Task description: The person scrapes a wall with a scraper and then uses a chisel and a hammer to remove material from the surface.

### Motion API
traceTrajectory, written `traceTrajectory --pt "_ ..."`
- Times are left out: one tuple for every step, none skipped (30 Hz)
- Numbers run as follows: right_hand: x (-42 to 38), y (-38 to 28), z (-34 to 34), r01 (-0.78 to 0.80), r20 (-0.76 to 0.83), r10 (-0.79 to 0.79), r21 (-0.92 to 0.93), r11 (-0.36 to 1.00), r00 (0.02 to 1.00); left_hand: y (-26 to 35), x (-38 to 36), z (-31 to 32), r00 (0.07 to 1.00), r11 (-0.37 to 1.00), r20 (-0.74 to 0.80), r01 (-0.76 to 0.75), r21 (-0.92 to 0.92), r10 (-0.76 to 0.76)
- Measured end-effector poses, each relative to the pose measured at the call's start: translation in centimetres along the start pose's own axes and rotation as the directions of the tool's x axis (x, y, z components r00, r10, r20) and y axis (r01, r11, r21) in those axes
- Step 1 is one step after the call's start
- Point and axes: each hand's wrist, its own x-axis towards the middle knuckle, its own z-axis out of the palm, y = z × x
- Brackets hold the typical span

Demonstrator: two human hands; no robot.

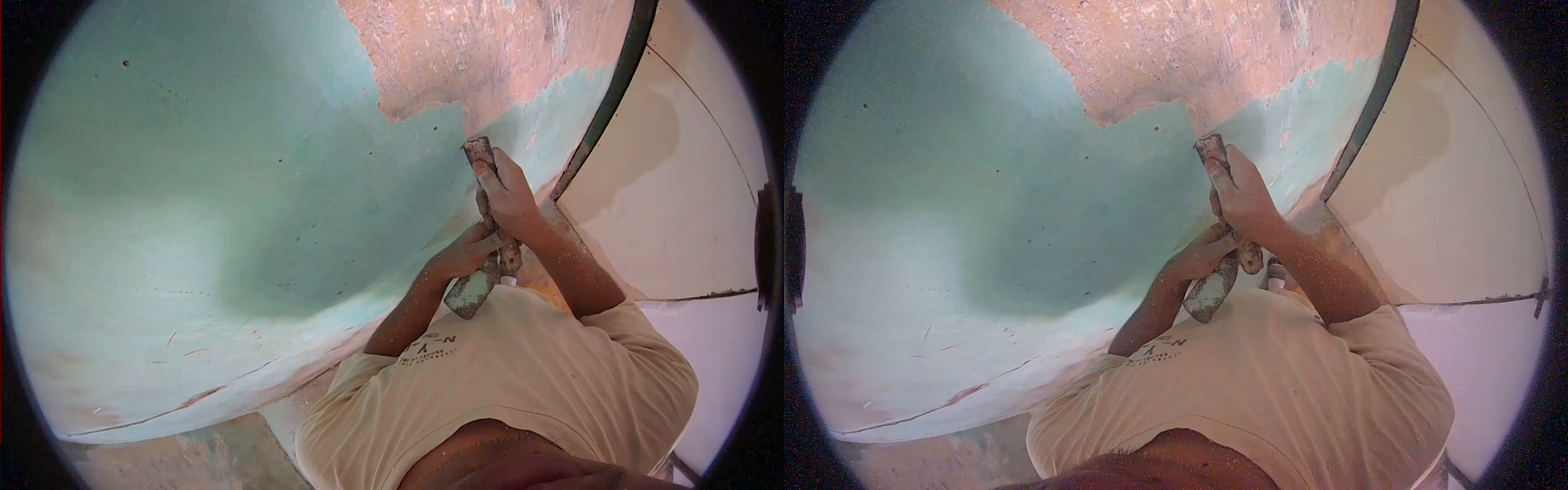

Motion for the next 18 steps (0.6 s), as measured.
traceTrajectory --pt "0.2 0.3 -0.1 -0.006 0.010 0.006 0.022 1.000 1.000 0.2 0.0 0.0 1.000 0.999 -0.005 -0.010 0.035 0.010" --pt "0.4 0.5 -0.4 -0.014 0.021 0.013 0.045 0.999 1.000 0.6 0.0 0.2 1.000 0.997 -0.011 -0.017 0.069 0.018" --pt "0.5 0.5 -0.7 -0.092 0.068 0.084 0.129 0.987 0.994 1.1 -0.1 0.5 1.000 0.994 -0.017 -0.022 0.105 0.024" --pt "0.6 0.4 -1.1 -0.172 0.120 0.150 0.209 0.963 0.981 2.0 -0.3 0.9 0.999 0.990 -0.041 0.007 0.139 -0.002" --pt "0.8 0.2 -1.4 -0.253 0.178 0.208 0.283 0.925 0.962 3.1 -0.5 1.6 0.997 0.984 -0.066 0.037 0.172 -0.026" --pt "0.9 0.2 -1.5 -0.261 0.186 0.214 0.287 0.922 0.959 3.5 -0.6 1.9 0.995 0.977 -0.092 0.068 0.203 -0.050" --pt "0.9 0.1 -1.6 -0.269 0.194 0.219 0.290 0.918 0.956 3.2 -0.4 2.0 0.996 0.986 -0.091 0.017 0.168 -0.002" --pt "0.9 0.1 -1.7 -0.278 0.202 0.225 0.293 0.915 0.953 2.5 -0.1 2.0 0.995 0.991 -0.092 -0.034 0.131 0.046" --pt "0.8 0.1 -1.7 -0.200 0.171 0.166 0.203 0.959 0.971 1.7 0.2 2.0 0.991 0.992 -0.096 -0.083 0.094 0.092" --pt "0.8 0.1 -1.6 -0.119 0.145 0.103 0.109 0.987 0.984 0.9 0.6 1.7 0.995 0.997 -0.070 -0.072 0.042 0.075" --pt "0.8 0.1 -1.5 -0.035 0.124 0.034 0.012 0.999 0.992 0.1 1.3 1.1 0.997 0.998 -0.041 -0.061 -0.008 0.061" --pt "0.9 0.2 -1.4 -0.010 0.101 0.009 0.014 1.000 0.995 -0.4 1.8 0.7 0.999 0.997 -0.011 -0.052 -0.057 0.051" --pt "0.9 0.6 -1.1 0.013 0.080 -0.014 0.014 1.000 0.997 -0.9 2.1 0.7 0.998 0.996 -0.035 -0.061 -0.061 0.059" --pt "0.9 1.1 -1.0 0.035 0.062 -0.036 0.014 0.999 0.997 -1.2 2.3 0.7 0.996 0.995 -0.061 -0.070 -0.066 0.066" --pt "1.0 1.3 -1.0 0.030 0.063 -0.031 0.022 0.999 0.998 -1.4 2.3 0.7 0.993 0.994 -0.088 -0.079 -0.071 0.073" --pt "1.1 1.6 -1.0 0.024 0.065 -0.026 0.031 0.999 0.998 -1.6 2.4 0.5 0.993 0.997 -0.103 -0.060 -0.037 0.056" --pt "1.1 1.9 -0.9 0.018 0.066 -0.021 0.041 0.999 0.998 -1.7 2.3 0.3 0.992 0.999 -0.118 -0.040 -0.003 0.039" --pt "1.2 2.6 -0.9 0.037 0.051 -0.040 0.057 0.998 0.998 -1.6 2.3 0.2 0.991 0.999 -0.134 -0.017 0.033 0.021"
